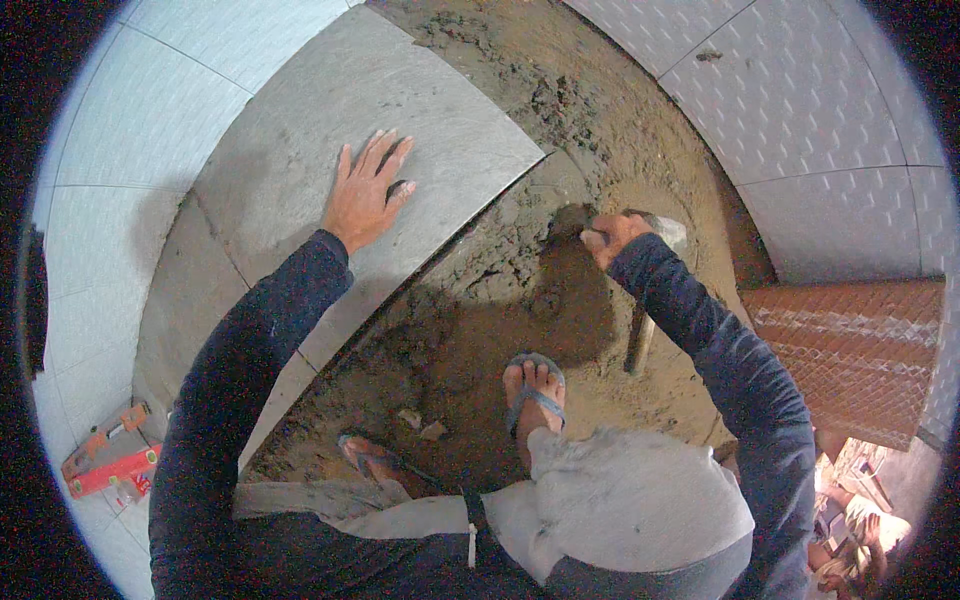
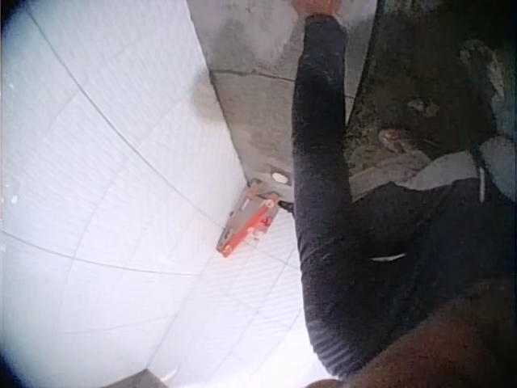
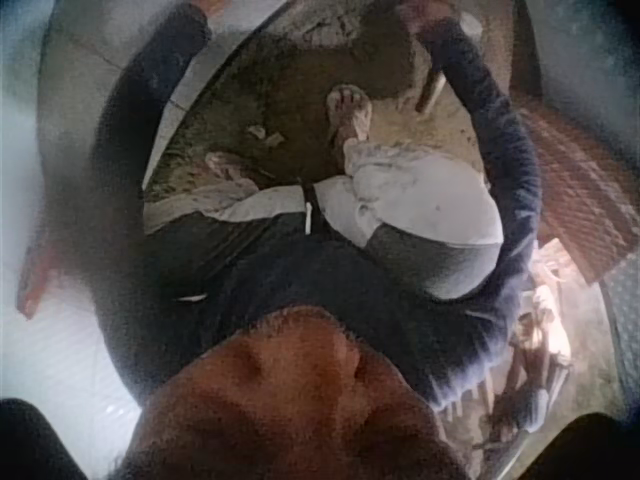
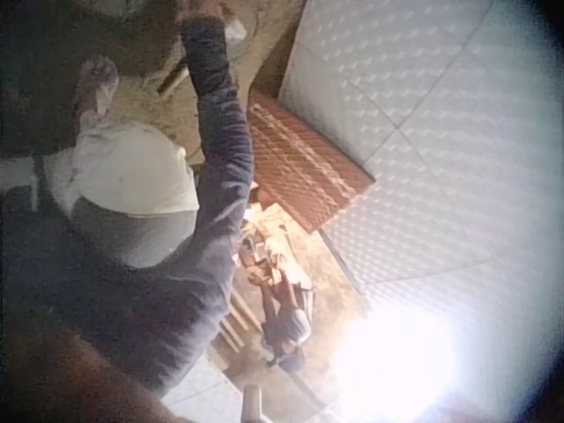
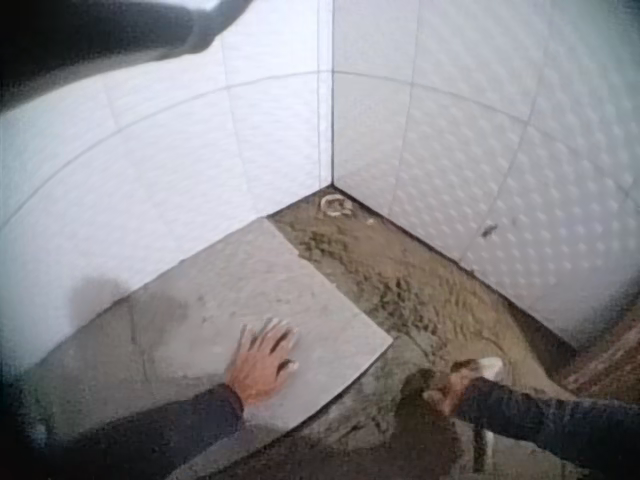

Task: The person spreads cement on the floor using a trowel, places a large tile onto the cement, and taps it into place with a rubber mallet. They then use the trowel to fill gaps with cement and wipe the tile surface with a cloth.

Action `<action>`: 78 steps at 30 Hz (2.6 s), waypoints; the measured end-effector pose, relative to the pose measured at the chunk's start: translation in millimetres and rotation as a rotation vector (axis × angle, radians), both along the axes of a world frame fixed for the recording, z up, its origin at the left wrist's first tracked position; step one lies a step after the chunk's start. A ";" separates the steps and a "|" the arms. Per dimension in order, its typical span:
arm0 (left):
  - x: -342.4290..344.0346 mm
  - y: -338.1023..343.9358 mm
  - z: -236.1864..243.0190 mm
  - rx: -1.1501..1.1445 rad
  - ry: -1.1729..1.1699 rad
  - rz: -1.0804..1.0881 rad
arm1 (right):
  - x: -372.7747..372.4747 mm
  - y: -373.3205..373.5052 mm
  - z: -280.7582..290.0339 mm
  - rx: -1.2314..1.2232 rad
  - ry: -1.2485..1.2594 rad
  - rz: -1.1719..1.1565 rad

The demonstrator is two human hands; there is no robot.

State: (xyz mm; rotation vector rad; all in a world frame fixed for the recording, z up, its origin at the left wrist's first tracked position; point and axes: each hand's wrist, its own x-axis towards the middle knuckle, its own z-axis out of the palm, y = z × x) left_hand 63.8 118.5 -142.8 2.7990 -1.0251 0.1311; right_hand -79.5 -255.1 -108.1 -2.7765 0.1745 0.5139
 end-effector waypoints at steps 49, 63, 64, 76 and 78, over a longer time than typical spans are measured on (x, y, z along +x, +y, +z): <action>46.1 82.3 -10.4 0.116 0.017 -0.079 | -599.1 -141.1 197.4 0.486 -0.926 -2.385; -135.3 278.0 117.8 -0.527 0.785 0.426 | -71.7 156.7 70.1 0.703 0.071 -0.157; -165.0 278.2 121.5 -0.646 0.787 0.458 | -62.5 179.4 66.2 0.685 0.103 -0.062; -424.3 288.0 108.7 -1.077 0.622 1.318 | -47.4 197.7 70.8 0.391 0.023 0.098; -362.6 303.5 140.2 -1.057 0.675 1.225 | -74.5 164.7 85.6 0.323 -0.053 -0.020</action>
